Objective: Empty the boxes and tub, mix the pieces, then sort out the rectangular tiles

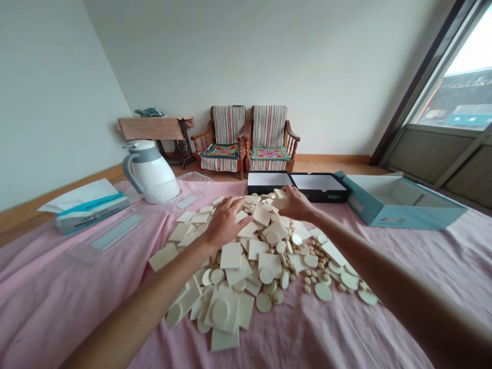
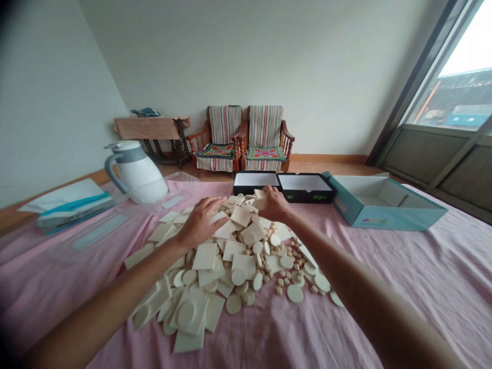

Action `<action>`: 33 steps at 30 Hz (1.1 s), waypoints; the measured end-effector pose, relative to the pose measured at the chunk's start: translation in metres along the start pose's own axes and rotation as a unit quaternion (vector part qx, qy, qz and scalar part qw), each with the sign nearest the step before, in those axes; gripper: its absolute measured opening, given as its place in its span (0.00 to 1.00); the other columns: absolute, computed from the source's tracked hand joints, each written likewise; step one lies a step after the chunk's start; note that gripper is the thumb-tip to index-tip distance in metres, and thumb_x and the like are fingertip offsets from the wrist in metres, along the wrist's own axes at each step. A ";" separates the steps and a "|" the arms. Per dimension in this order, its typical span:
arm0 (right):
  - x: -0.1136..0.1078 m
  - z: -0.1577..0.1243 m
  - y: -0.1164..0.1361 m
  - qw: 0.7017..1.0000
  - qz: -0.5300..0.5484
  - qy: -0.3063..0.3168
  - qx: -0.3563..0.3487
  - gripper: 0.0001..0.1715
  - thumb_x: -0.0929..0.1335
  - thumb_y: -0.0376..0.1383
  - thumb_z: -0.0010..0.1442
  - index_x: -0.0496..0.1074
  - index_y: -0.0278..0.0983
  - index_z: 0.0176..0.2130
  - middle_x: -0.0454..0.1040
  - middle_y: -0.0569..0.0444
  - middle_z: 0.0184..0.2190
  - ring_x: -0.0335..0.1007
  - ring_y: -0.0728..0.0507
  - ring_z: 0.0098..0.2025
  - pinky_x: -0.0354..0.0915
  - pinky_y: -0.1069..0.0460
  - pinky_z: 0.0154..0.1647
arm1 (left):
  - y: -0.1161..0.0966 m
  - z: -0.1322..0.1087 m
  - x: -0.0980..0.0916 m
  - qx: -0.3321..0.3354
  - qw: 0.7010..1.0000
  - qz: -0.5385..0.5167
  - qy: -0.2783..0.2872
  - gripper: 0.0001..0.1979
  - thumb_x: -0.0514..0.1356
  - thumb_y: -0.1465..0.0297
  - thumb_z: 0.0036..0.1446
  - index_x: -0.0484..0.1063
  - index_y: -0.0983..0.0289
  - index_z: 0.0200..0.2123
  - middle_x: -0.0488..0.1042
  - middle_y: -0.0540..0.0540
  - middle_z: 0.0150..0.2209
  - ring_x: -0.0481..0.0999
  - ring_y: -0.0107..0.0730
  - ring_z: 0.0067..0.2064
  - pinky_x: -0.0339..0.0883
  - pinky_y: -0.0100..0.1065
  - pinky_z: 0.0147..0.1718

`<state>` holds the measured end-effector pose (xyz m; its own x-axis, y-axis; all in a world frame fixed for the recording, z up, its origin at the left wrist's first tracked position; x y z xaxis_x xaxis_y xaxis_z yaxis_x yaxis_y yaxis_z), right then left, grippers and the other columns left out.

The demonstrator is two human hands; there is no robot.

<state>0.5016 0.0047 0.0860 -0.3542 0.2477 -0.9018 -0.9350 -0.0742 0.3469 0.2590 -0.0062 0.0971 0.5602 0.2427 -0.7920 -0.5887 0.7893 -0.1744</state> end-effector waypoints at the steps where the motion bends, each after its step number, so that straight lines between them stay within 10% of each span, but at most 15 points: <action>1: 0.001 0.006 0.011 1.000 -0.002 0.002 -0.010 0.37 0.73 0.39 0.43 0.61 0.38 0.52 0.67 0.45 0.47 0.65 0.37 0.48 0.61 0.46 0.49 | 0.004 -0.005 -0.005 -0.005 1.000 -0.005 0.002 0.24 0.57 0.58 0.62 0.64 0.63 0.57 0.69 0.60 0.53 0.67 0.43 0.56 0.61 0.46 0.56; 7: -0.005 -0.008 0.070 0.992 0.004 -0.029 -0.119 0.34 0.71 0.42 0.50 0.63 0.36 0.55 0.65 0.41 0.53 0.58 0.32 0.55 0.58 0.39 0.53 | 0.024 -0.056 -0.042 -0.045 0.991 -0.062 0.108 0.24 0.57 0.57 0.62 0.65 0.61 0.57 0.69 0.59 0.55 0.67 0.41 0.57 0.62 0.42 0.57; 14: -0.004 -0.137 0.158 0.897 0.131 0.114 -0.406 0.29 0.69 0.42 0.56 0.64 0.36 0.55 0.70 0.43 0.51 0.62 0.37 0.54 0.57 0.40 0.55 | 0.020 -0.141 -0.093 -0.053 0.960 -0.044 0.272 0.41 0.66 0.51 0.49 0.57 0.51 0.64 0.64 0.56 0.60 0.65 0.44 0.61 0.63 0.43 0.58; 20: 0.020 -0.183 0.187 0.853 0.100 0.172 -0.483 0.39 0.68 0.45 0.56 0.58 0.32 0.62 0.65 0.40 0.59 0.51 0.34 0.64 0.44 0.37 0.64 | 0.014 -0.185 -0.097 -0.116 0.960 0.029 0.253 0.44 0.69 0.57 0.47 0.54 0.50 0.65 0.63 0.56 0.60 0.63 0.47 0.62 0.62 0.45 0.58; 33: 0.043 -0.171 0.184 0.892 0.013 0.064 -0.447 0.21 0.62 0.33 0.63 0.65 0.29 0.54 0.67 0.40 0.57 0.59 0.36 0.59 0.54 0.41 0.59 | -0.005 -0.187 -0.071 -0.104 0.984 0.036 0.140 0.30 0.61 0.71 0.55 0.61 0.57 0.61 0.66 0.56 0.56 0.67 0.42 0.58 0.66 0.39 0.56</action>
Point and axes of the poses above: each hand's wrist, its own z-axis towards the middle knuckle, its own x-axis out of the palm, y = z × x, the point moved 4 cm from there along z, towards the middle knuckle
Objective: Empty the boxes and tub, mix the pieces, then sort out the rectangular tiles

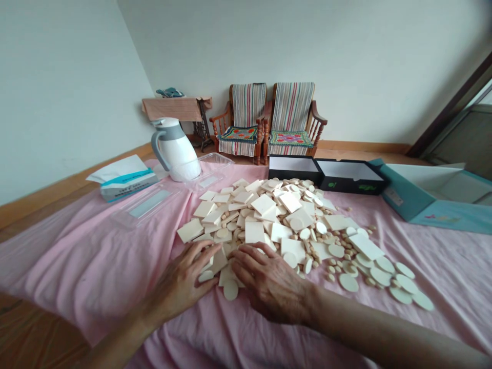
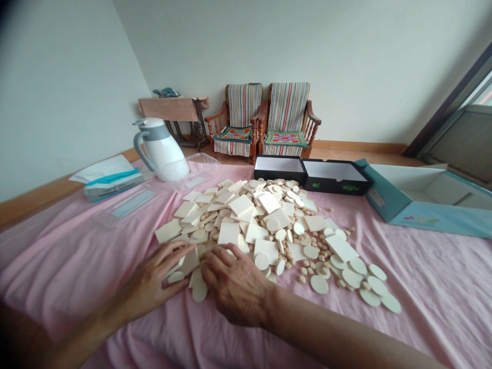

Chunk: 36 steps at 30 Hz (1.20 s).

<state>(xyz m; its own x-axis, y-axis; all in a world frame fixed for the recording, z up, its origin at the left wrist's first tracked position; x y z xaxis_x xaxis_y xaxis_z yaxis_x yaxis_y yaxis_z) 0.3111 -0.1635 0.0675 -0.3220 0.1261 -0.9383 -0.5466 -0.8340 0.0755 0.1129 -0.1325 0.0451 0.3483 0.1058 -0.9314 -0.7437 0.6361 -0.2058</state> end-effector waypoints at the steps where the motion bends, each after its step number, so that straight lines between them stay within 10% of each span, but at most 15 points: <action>1: 0.002 0.001 -0.001 1.000 -0.003 -0.004 0.004 0.22 0.62 0.35 0.64 0.64 0.29 0.55 0.67 0.40 0.57 0.58 0.37 0.59 0.55 0.41 0.59 | -0.001 0.001 0.001 0.007 1.000 -0.004 -0.002 0.29 0.61 0.71 0.55 0.61 0.57 0.61 0.66 0.56 0.56 0.67 0.41 0.58 0.66 0.39 0.56; 11: 0.011 0.017 -0.014 0.998 -0.058 -0.029 -0.027 0.17 0.64 0.38 0.65 0.67 0.29 0.50 0.70 0.39 0.50 0.64 0.37 0.50 0.60 0.43 0.47 | -0.016 0.028 0.007 0.013 0.998 -0.053 -0.039 0.31 0.57 0.78 0.51 0.63 0.57 0.59 0.69 0.56 0.53 0.70 0.41 0.55 0.69 0.40 0.53; 27: -0.032 0.052 -0.125 0.973 -0.112 -0.074 0.187 0.13 0.63 0.35 0.63 0.68 0.32 0.46 0.71 0.42 0.45 0.62 0.37 0.48 0.57 0.42 0.49 | 0.010 0.186 0.013 0.034 0.984 -0.095 -0.146 0.25 0.61 0.64 0.56 0.66 0.64 0.56 0.70 0.59 0.54 0.68 0.42 0.57 0.62 0.44 0.57; 32: -0.051 -0.003 -0.116 0.973 -0.046 -0.094 0.206 0.15 0.64 0.38 0.63 0.68 0.34 0.48 0.71 0.43 0.46 0.62 0.37 0.49 0.58 0.42 0.49 | -0.016 0.169 -0.001 0.094 0.979 -0.055 -0.172 0.30 0.60 0.57 0.59 0.61 0.66 0.60 0.64 0.64 0.60 0.61 0.45 0.62 0.54 0.47 0.62; 36: -0.055 -0.053 -0.083 0.979 0.043 -0.053 0.193 0.15 0.65 0.39 0.62 0.68 0.35 0.47 0.71 0.45 0.43 0.64 0.39 0.45 0.62 0.44 0.47 | -0.064 0.118 -0.004 0.296 0.951 -0.073 -0.045 0.24 0.61 0.52 0.55 0.70 0.65 0.45 0.69 0.63 0.55 0.63 0.46 0.59 0.54 0.46 0.60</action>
Point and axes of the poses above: each hand's wrist, its own z-axis towards the middle knuckle, its own x-axis out of the palm, y = z × x, the point moved 4 cm from there along z, towards the middle knuckle
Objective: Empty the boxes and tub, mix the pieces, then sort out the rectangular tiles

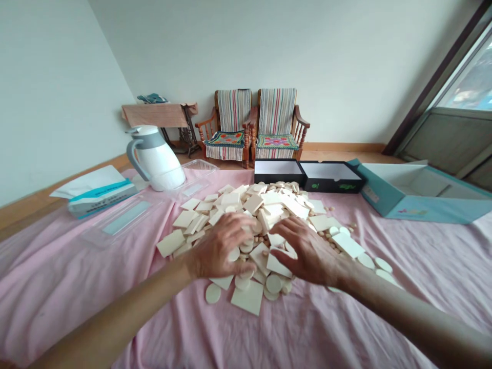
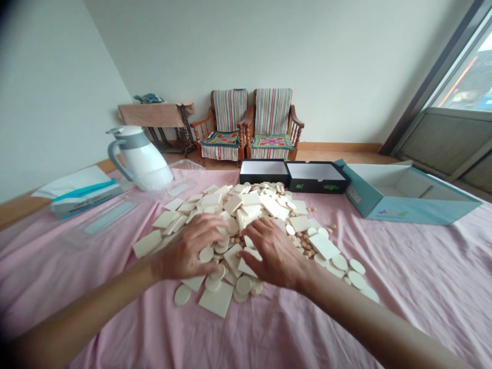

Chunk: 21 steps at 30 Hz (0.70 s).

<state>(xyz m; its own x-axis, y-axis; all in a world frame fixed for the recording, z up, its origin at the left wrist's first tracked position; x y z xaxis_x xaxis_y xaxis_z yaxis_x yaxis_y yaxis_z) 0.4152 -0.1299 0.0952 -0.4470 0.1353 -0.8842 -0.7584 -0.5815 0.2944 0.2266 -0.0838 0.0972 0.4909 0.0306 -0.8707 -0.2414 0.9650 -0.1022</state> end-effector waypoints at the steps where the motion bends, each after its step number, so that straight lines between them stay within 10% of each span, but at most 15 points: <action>1: 0.001 -0.013 0.004 1.000 0.015 0.023 -0.002 0.17 0.66 0.40 0.61 0.67 0.35 0.49 0.71 0.45 0.44 0.64 0.39 0.45 0.62 0.43 0.46 | -0.016 -0.005 0.003 0.035 0.999 -0.012 0.037 0.26 0.61 0.49 0.54 0.70 0.66 0.44 0.69 0.64 0.54 0.64 0.47 0.58 0.54 0.47 0.60; 10: 0.026 -0.045 0.011 0.995 -0.010 0.093 -0.017 0.43 0.69 0.38 0.56 0.52 0.36 0.65 0.60 0.42 0.62 0.51 0.35 0.61 0.52 0.38 0.61 | -0.053 -0.015 0.034 0.098 0.971 0.093 0.197 0.27 0.57 0.53 0.60 0.64 0.62 0.56 0.67 0.61 0.57 0.61 0.46 0.60 0.50 0.48 0.60; 21: 0.030 -0.040 0.018 0.992 0.008 0.124 -0.019 0.32 0.66 0.34 0.57 0.58 0.36 0.60 0.66 0.43 0.56 0.59 0.37 0.55 0.57 0.40 0.55 | -0.061 -0.013 0.041 0.170 0.969 0.151 0.100 0.10 0.53 0.74 0.65 0.70 0.66 0.47 0.75 0.56 0.41 0.72 0.35 0.44 0.65 0.37 0.46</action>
Point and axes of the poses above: each hand's wrist, its own z-axis towards the middle knuckle, its own x-axis out of the palm, y = z × x, the point moved 4 cm from there along z, towards the middle knuckle
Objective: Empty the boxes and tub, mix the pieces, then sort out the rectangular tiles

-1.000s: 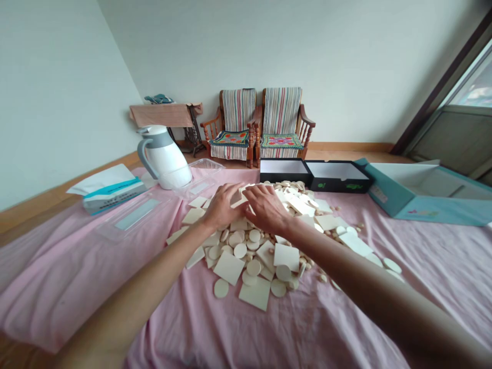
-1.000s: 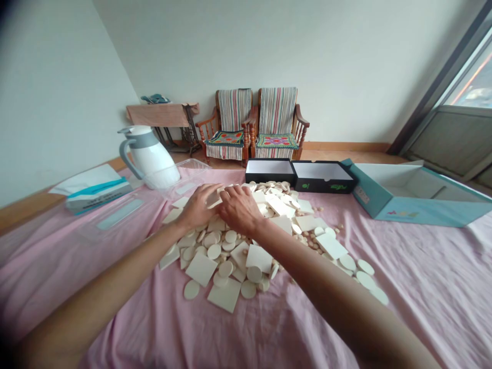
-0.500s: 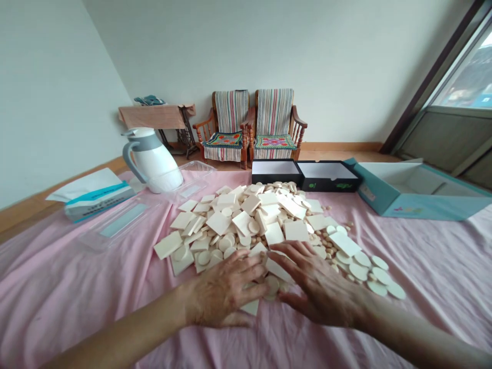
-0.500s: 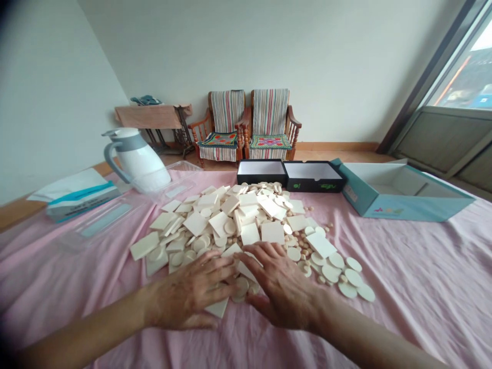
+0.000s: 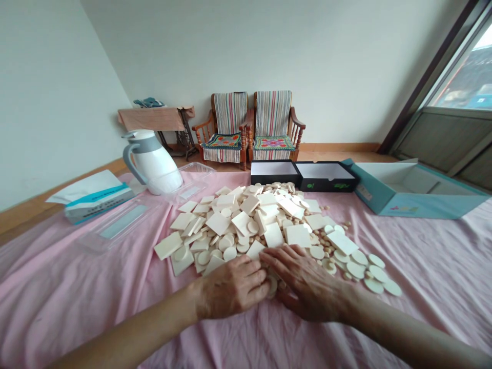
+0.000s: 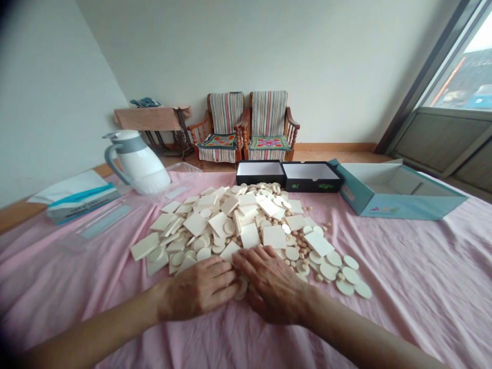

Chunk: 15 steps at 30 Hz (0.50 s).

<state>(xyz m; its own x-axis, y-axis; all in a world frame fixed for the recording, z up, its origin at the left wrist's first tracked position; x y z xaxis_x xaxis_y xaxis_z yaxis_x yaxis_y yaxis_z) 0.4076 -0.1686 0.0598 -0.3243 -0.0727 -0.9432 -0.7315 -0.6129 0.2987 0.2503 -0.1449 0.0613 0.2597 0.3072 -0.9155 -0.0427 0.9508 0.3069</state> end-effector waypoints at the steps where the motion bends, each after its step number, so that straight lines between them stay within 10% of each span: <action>1: 0.001 0.001 -0.001 1.000 -0.003 -0.001 -0.002 0.33 0.67 0.36 0.58 0.57 0.35 0.61 0.65 0.42 0.56 0.59 0.37 0.55 0.58 0.40 0.55 | 0.002 0.001 0.002 -0.011 1.000 -0.005 0.002 0.09 0.53 0.74 0.65 0.71 0.65 0.45 0.74 0.56 0.41 0.72 0.34 0.45 0.65 0.37 0.46; 15: 0.013 0.009 -0.014 0.994 -0.078 -0.073 -0.033 0.05 0.63 0.33 0.66 0.67 0.35 0.40 0.69 0.51 0.35 0.61 0.43 0.36 0.60 0.48 0.40 | 0.009 0.015 0.010 -0.028 0.997 0.041 -0.057 0.05 0.53 0.73 0.64 0.68 0.66 0.39 0.72 0.53 0.32 0.70 0.31 0.33 0.64 0.34 0.30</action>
<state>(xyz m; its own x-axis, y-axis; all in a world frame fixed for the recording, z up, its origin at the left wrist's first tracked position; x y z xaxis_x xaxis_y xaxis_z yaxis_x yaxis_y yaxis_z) 0.4087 -0.1537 0.0449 -0.2983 0.1392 -0.9443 -0.7399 -0.6587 0.1366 0.2667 -0.1338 0.0583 0.3601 0.3812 -0.8515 -0.1206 0.9241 0.3627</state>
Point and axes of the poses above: each hand's wrist, its own z-axis towards the middle knuckle, its own x-axis out of the palm, y = z × x, the point moved 4 cm from there along z, towards the middle knuckle
